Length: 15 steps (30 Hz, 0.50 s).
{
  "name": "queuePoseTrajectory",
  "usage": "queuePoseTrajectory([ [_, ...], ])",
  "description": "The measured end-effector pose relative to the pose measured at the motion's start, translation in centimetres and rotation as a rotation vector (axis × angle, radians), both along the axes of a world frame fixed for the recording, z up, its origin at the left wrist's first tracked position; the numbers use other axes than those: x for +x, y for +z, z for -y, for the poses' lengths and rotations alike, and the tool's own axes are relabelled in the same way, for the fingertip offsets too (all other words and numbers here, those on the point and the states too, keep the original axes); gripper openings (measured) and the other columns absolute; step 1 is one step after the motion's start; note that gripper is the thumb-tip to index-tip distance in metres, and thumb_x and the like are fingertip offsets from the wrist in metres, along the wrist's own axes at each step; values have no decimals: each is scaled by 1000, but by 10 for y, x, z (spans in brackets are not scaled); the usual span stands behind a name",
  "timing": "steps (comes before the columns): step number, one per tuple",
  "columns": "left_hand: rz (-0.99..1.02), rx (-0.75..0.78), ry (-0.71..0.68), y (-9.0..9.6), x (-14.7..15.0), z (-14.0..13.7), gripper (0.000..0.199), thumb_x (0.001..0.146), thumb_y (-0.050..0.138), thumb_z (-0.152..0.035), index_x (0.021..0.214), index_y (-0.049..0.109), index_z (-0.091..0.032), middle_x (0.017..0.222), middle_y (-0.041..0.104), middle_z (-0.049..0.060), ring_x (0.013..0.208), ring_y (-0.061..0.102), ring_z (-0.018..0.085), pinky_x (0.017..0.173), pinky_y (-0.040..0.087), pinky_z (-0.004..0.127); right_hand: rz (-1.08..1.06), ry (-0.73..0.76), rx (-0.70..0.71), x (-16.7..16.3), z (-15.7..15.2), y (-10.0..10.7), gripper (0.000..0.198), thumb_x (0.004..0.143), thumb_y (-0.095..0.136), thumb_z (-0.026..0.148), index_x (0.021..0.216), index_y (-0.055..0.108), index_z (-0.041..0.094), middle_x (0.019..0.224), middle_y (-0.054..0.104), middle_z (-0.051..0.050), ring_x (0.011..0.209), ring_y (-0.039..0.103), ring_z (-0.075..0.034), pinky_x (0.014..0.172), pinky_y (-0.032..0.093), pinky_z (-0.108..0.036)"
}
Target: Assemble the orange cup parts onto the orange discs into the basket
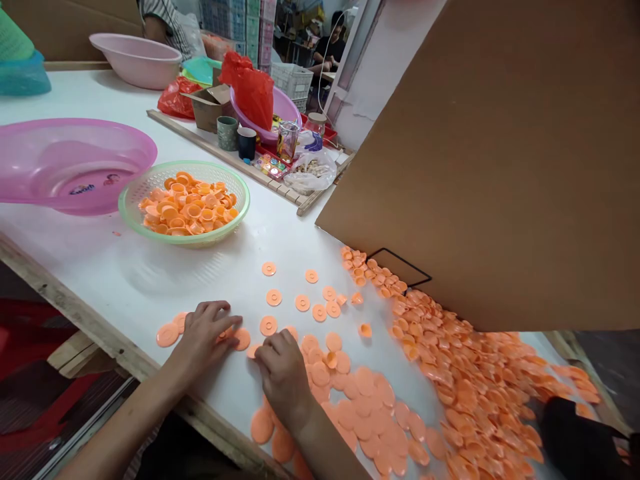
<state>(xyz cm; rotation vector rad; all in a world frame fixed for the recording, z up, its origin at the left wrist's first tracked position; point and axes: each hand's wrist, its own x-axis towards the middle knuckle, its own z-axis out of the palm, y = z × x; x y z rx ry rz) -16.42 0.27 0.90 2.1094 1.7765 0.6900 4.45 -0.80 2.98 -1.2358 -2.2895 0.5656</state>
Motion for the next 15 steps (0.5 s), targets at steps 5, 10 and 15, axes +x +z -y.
queuePoseTrajectory([
  [5, -19, 82, -148, 8, 5, 11, 15, 89, 55, -22, 80, 67, -23, 108, 65, 7, 101, 52, 23, 79, 37, 37, 6, -36, 14, 3, -2, 2, 16, 91, 50, 13, 90, 63, 21, 85, 60, -5, 82, 48, -20, 72, 41, -35],
  [10, -49, 107, -289, 17, 3, 41, 24, 92, 48, -16, 81, 68, -24, 92, 69, 4, 97, 56, 20, 79, 34, 37, 58, -166, -62, 4, -32, 1, 19, 84, 57, 12, 98, 64, 22, 95, 59, -6, 90, 47, -23, 80, 42, -38],
  [15, -102, 63, -18, 16, -38, 55, 22, 91, 49, -24, 99, 70, -25, 101, 70, 6, 100, 58, 22, 85, 38, 38, 64, -240, 23, 8, -45, -3, 18, 85, 54, 13, 98, 64, 21, 95, 58, -8, 92, 46, -25, 83, 40, -42],
])
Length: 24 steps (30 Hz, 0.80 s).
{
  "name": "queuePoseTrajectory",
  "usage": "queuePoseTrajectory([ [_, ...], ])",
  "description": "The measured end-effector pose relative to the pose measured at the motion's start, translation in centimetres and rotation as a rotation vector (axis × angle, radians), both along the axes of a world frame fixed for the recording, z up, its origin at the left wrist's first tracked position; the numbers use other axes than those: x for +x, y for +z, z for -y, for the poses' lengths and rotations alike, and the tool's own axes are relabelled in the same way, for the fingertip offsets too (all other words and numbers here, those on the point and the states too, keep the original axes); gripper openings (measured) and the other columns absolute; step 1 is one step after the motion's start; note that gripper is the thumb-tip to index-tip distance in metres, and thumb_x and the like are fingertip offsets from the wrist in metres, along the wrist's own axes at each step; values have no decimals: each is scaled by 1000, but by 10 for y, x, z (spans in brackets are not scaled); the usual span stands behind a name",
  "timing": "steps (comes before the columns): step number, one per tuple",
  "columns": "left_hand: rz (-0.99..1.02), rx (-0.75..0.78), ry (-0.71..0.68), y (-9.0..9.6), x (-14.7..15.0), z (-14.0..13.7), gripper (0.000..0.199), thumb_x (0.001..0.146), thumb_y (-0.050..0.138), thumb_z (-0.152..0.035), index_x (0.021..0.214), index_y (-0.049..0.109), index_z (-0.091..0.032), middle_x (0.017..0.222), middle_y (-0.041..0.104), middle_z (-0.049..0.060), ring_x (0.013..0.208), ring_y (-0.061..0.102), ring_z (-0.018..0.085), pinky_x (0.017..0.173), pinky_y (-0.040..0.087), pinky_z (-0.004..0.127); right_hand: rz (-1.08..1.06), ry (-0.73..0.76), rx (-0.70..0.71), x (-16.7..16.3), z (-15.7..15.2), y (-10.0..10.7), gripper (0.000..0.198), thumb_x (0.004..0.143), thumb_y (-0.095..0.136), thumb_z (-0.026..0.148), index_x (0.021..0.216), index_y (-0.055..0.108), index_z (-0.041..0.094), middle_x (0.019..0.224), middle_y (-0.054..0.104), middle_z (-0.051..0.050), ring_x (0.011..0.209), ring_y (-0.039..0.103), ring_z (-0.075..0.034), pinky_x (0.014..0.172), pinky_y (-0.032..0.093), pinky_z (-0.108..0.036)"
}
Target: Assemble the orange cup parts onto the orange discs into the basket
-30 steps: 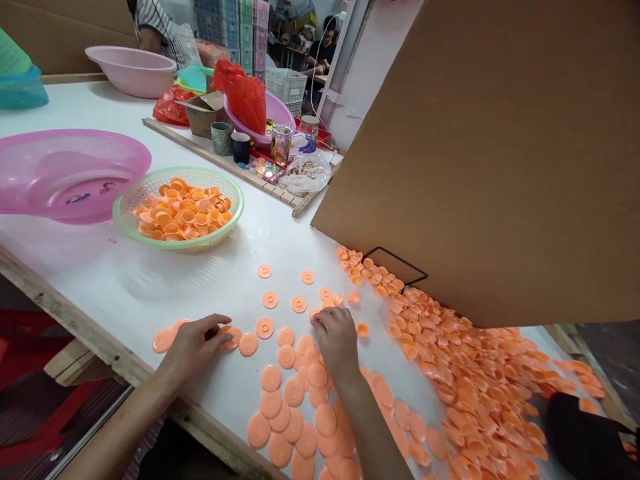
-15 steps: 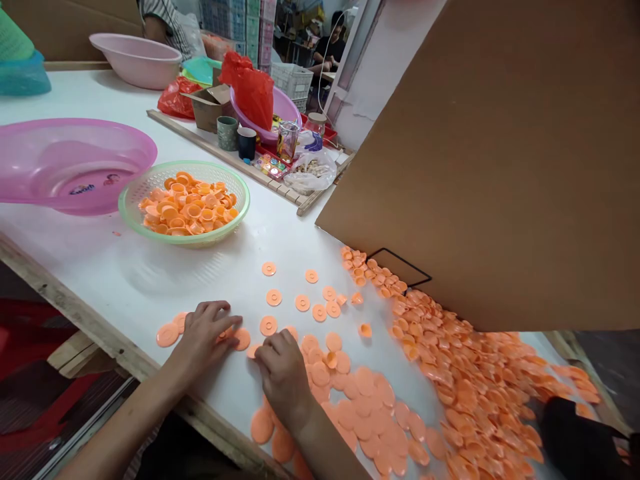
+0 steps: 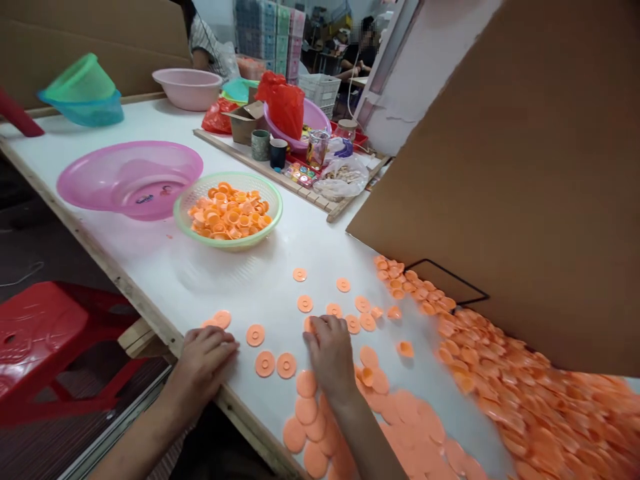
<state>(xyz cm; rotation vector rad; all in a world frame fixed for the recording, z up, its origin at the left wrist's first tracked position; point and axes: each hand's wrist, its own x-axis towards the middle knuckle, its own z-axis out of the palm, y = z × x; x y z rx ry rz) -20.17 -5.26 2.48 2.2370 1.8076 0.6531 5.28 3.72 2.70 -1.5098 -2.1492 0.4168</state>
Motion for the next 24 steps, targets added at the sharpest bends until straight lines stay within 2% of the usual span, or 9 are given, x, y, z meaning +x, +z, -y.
queuePoseTrajectory([
  [2, -55, -8, 263, -3, -21, -1, 22, 88, 53, -30, 103, 69, -24, 105, 69, 7, 101, 58, 25, 84, 38, 40, -25, 41, 23, -16, 1, 3, 20, 87, 51, 11, 99, 64, 21, 94, 58, -9, 92, 46, -25, 82, 40, -42],
  [4, -100, -57, 418, -5, -36, -5, 27, 84, 57, -34, 106, 68, -23, 107, 68, 8, 101, 58, 28, 84, 38, 41, -43, 173, 2, -48, 3, 9, 21, 88, 50, 9, 98, 64, 21, 90, 59, -8, 89, 47, -24, 79, 42, -39],
  [7, -93, -142, 414, -6, -46, -11, 25, 81, 60, -35, 100, 69, -22, 100, 68, 8, 98, 59, 28, 83, 39, 41, 17, 389, -15, -108, 4, 15, 25, 86, 53, 11, 106, 63, 22, 96, 60, -8, 89, 49, -24, 75, 43, -36],
  [9, -56, -169, 397, -5, -46, -14, 21, 80, 59, -34, 94, 69, -23, 95, 69, 6, 96, 60, 28, 81, 40, 39, 114, 501, -28, -140, -1, 13, 23, 85, 55, 13, 104, 63, 22, 99, 60, -8, 90, 50, -24, 70, 43, -35],
  [12, 87, -183, 418, -4, -43, -18, 19, 80, 59, -37, 88, 68, -23, 86, 70, 3, 87, 63, 24, 76, 43, 34, 127, 571, -117, -157, -16, 7, 17, 80, 59, 11, 93, 64, 21, 93, 61, -5, 85, 53, -20, 67, 43, -30],
  [15, 273, -85, 371, -6, -33, -31, 21, 84, 57, -39, 84, 68, -22, 83, 70, 1, 79, 64, 18, 73, 47, 28, -2, 449, -182, -139, -37, 4, 12, 79, 61, 10, 84, 64, 21, 85, 62, -1, 79, 55, -16, 68, 43, -25],
  [18, 242, 28, 210, -9, -17, -51, 23, 88, 53, -35, 84, 71, -22, 89, 72, 4, 86, 63, 19, 79, 47, 31, 14, 336, -142, -98, -55, 8, 18, 81, 57, 7, 75, 66, 21, 81, 62, -2, 79, 55, -16, 69, 43, -27],
  [21, 109, 38, 60, -11, -1, -63, 21, 88, 51, -28, 85, 72, -24, 101, 72, 5, 95, 62, 24, 79, 45, 37, -34, 313, -108, -37, -60, 17, 21, 83, 56, 7, 82, 70, 22, 87, 66, -3, 87, 56, -17, 76, 45, -28],
  [24, 155, 94, -13, -14, 23, -60, 19, 87, 53, -27, 91, 71, -25, 102, 70, 6, 96, 61, 25, 78, 46, 37, -178, 28, -93, 35, -43, 27, 18, 84, 56, 13, 89, 71, 21, 87, 67, -4, 86, 59, -17, 76, 47, -29],
])
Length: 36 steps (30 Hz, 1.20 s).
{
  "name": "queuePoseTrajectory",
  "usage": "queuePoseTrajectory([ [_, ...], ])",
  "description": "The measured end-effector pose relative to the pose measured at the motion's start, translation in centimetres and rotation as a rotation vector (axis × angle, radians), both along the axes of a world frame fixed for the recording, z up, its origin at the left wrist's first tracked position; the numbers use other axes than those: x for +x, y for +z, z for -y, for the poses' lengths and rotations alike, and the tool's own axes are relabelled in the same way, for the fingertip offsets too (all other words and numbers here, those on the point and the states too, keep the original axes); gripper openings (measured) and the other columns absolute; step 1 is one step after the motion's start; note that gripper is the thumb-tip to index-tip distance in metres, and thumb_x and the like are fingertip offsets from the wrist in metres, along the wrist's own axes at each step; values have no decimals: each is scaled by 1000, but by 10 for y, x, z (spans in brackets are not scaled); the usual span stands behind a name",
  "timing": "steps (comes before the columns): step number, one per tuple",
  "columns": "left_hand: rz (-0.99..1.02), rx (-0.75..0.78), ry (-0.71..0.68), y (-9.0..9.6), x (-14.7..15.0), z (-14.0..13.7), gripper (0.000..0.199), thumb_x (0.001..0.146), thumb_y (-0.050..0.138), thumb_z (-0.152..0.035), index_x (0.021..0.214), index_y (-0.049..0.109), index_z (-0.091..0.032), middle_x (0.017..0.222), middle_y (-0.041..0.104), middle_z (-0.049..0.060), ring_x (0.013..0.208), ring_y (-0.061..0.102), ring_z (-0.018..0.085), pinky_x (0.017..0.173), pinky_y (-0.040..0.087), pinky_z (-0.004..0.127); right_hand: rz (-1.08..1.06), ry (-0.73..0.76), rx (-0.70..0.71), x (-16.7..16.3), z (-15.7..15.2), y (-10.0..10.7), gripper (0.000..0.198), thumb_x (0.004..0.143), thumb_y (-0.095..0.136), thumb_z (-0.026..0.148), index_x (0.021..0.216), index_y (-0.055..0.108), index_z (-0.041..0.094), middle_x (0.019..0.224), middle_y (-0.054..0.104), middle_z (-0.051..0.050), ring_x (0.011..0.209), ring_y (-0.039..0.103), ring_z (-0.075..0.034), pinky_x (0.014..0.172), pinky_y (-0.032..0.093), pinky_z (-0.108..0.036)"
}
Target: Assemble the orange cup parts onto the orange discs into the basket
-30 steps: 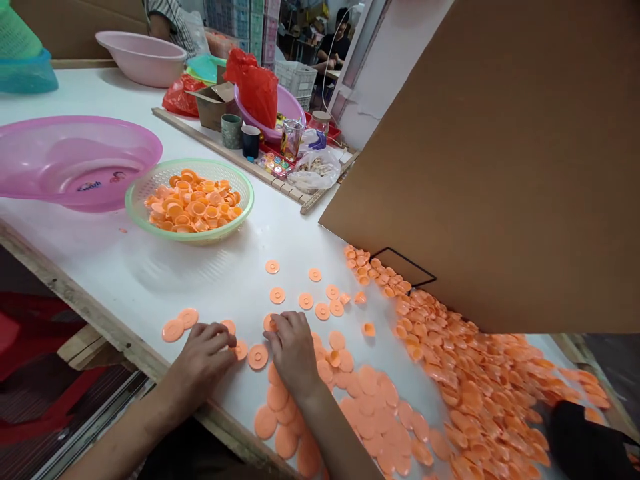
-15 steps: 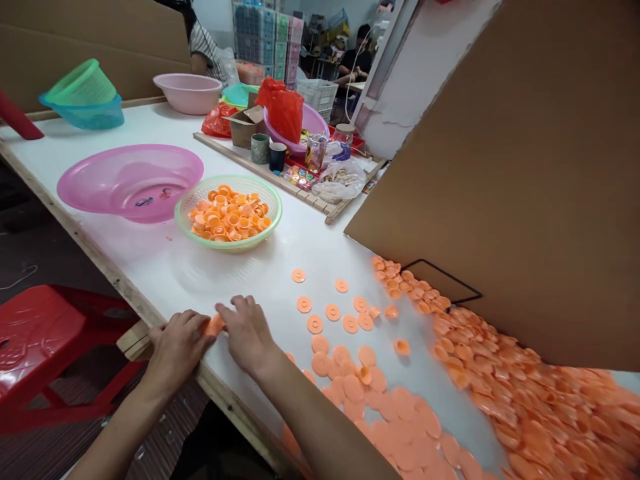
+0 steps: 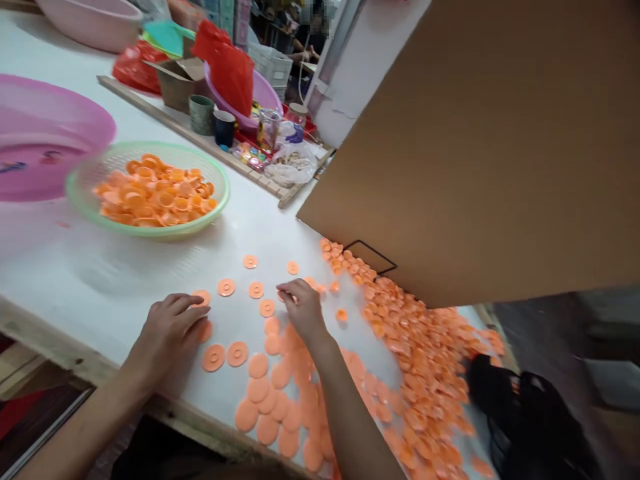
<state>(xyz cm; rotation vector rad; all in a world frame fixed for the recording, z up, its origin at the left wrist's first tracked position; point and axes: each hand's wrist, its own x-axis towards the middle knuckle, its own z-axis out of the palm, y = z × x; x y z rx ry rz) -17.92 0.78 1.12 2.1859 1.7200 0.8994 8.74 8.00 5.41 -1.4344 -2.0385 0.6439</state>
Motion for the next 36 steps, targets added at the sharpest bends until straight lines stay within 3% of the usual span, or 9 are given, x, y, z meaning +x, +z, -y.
queuePoseTrajectory([
  [4, 218, -62, -295, -1, 61, 7, 23, 91, 47, -19, 96, 68, -22, 95, 68, 5, 88, 61, 17, 75, 49, 28, 24, -251, -103, 72, 43, -1, 17, 82, 57, 19, 88, 73, 22, 86, 67, -5, 79, 61, -18, 73, 48, -31],
  [9, 179, -133, -375, -3, 123, -6, 28, 92, 41, -14, 99, 67, -21, 103, 63, 9, 93, 57, 20, 74, 50, 32, 100, -336, -111, 100, 70, -16, 24, 86, 51, 18, 95, 73, 21, 92, 63, -8, 91, 59, -22, 83, 48, -36],
  [12, 123, -173, -335, -5, 120, -12, 26, 91, 42, -16, 95, 66, -21, 101, 62, 9, 93, 55, 21, 76, 49, 34, 132, -398, -97, 94, 69, -14, 24, 86, 50, 15, 95, 72, 19, 93, 63, -9, 96, 57, -23, 88, 46, -37],
  [18, 48, -282, -196, 1, 108, -8, 21, 73, 63, -17, 94, 61, -22, 106, 58, 7, 101, 53, 24, 78, 46, 34, 257, -55, -181, 53, 58, -3, 18, 77, 68, 16, 94, 67, 21, 96, 60, -6, 96, 51, -21, 82, 43, -33],
  [21, 106, -386, -152, 7, 113, -6, 15, 70, 60, -14, 83, 56, -20, 93, 60, 3, 89, 55, 20, 73, 44, 31, 226, -73, -276, 45, 53, -3, 19, 67, 75, 15, 80, 61, 19, 86, 60, -2, 86, 51, -19, 72, 41, -29],
  [25, 232, -571, -100, 14, 113, -3, 5, 75, 55, -20, 78, 52, -21, 70, 57, -4, 63, 49, 13, 57, 38, 25, -64, -100, -503, 53, 47, -1, 19, 65, 74, 16, 68, 56, 20, 68, 56, 4, 66, 52, -13, 59, 40, -24],
  [28, 357, -594, -93, 14, 108, -1, 9, 77, 55, -22, 86, 59, -22, 73, 63, -4, 63, 52, 12, 58, 40, 23, -114, -149, -374, 57, 45, 3, 12, 73, 66, 14, 67, 58, 20, 70, 59, 2, 70, 54, -14, 64, 42, -26],
  [32, 433, -486, -124, 11, 104, 1, 15, 80, 57, -24, 91, 67, -24, 78, 69, -2, 64, 57, 11, 59, 44, 22, 137, -41, -64, 44, 52, 1, 16, 78, 60, 6, 80, 67, 20, 84, 65, -4, 88, 54, -20, 80, 41, -33],
  [36, 404, -273, -226, 5, 99, 1, 17, 84, 56, -24, 95, 69, -25, 81, 69, 0, 68, 60, 12, 61, 47, 22, 117, 118, -36, 24, 62, -9, 18, 80, 64, 9, 92, 69, 22, 86, 67, -2, 86, 53, -18, 77, 42, -30],
])
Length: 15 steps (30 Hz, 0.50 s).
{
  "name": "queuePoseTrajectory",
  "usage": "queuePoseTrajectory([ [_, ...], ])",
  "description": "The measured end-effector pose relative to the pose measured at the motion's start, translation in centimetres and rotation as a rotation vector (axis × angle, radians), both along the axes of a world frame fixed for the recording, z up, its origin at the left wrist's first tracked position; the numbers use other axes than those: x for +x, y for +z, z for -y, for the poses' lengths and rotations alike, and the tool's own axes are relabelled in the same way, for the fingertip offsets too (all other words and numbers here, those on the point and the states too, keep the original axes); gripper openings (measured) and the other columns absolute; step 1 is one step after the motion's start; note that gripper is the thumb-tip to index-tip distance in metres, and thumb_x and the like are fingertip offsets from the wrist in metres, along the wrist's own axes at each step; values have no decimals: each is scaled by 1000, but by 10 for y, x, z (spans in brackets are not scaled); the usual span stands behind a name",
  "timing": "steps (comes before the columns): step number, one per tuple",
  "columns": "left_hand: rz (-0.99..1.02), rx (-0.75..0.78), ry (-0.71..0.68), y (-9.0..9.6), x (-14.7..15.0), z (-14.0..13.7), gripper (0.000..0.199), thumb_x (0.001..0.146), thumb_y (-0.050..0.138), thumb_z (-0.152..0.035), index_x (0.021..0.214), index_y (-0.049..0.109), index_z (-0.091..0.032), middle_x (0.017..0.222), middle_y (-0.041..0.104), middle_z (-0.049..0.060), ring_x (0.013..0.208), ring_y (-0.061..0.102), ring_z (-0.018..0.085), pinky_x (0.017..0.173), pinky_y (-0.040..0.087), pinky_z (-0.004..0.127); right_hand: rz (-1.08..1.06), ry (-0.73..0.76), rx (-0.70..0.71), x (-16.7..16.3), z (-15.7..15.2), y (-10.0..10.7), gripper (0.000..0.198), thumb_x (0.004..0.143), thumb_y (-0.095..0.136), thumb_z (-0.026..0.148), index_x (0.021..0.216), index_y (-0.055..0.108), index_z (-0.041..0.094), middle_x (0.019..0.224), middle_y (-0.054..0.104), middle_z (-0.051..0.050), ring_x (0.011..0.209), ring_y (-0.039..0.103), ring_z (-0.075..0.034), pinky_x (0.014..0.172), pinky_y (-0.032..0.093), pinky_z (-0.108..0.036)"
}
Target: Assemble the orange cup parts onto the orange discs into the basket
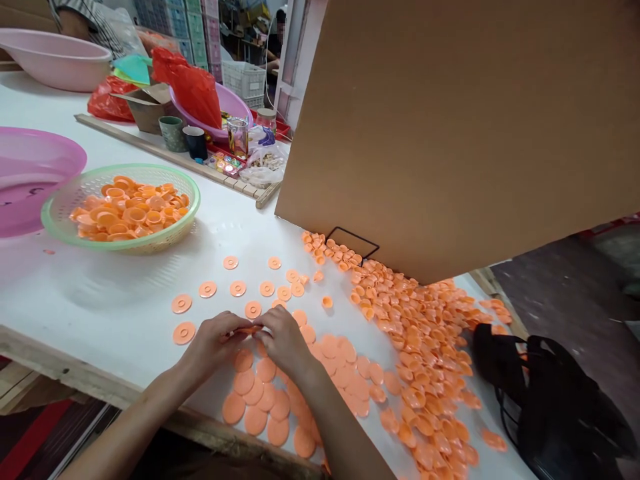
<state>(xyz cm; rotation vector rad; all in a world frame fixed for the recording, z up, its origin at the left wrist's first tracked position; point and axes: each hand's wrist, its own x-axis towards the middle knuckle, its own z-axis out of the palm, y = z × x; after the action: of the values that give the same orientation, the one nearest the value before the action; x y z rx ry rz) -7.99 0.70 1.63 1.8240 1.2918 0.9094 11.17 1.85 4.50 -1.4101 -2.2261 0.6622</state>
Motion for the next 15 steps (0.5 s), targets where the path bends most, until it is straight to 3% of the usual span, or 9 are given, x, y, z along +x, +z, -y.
queuePoseTrajectory([
  [3, -93, 103, 111, -8, -15, -7, 15, 86, 56, -26, 93, 68, -23, 83, 68, 1, 71, 62, 13, 64, 49, 24, 71, -73, 59, -1, 3, -7, 15, 83, 61, 8, 80, 68, 21, 78, 65, -2, 83, 51, -19, 74, 40, -31],
  [7, -333, 290, 240, -11, -38, -15, 21, 87, 53, -25, 102, 67, -20, 106, 66, 9, 94, 60, 23, 77, 48, 34, 174, -35, 127, 14, 12, -6, 28, 82, 54, 1, 94, 67, 22, 96, 65, -4, 90, 48, -21, 77, 38, -35],
  [10, -485, 330, 115, -3, -30, -6, 19, 84, 56, -20, 98, 68, -22, 105, 65, 9, 98, 54, 25, 79, 42, 38, 196, -23, 87, 21, 23, 1, 24, 83, 58, 6, 99, 65, 22, 102, 63, -5, 93, 47, -22, 79, 39, -36],
  [13, -553, 196, -100, 7, -4, 12, 11, 73, 63, -12, 77, 66, -21, 93, 65, 5, 90, 54, 23, 73, 34, 37, 227, -7, 30, 20, 30, 6, 12, 77, 70, 15, 86, 63, 20, 97, 61, -5, 91, 46, -23, 77, 39, -37],
  [15, -561, 93, -145, 10, 8, 19, 12, 69, 60, -7, 69, 61, -19, 86, 65, 3, 87, 54, 21, 72, 30, 36, 179, -47, 4, 17, 30, 5, 14, 75, 73, 14, 81, 62, 20, 92, 61, -4, 89, 47, -22, 76, 40, -36],
])
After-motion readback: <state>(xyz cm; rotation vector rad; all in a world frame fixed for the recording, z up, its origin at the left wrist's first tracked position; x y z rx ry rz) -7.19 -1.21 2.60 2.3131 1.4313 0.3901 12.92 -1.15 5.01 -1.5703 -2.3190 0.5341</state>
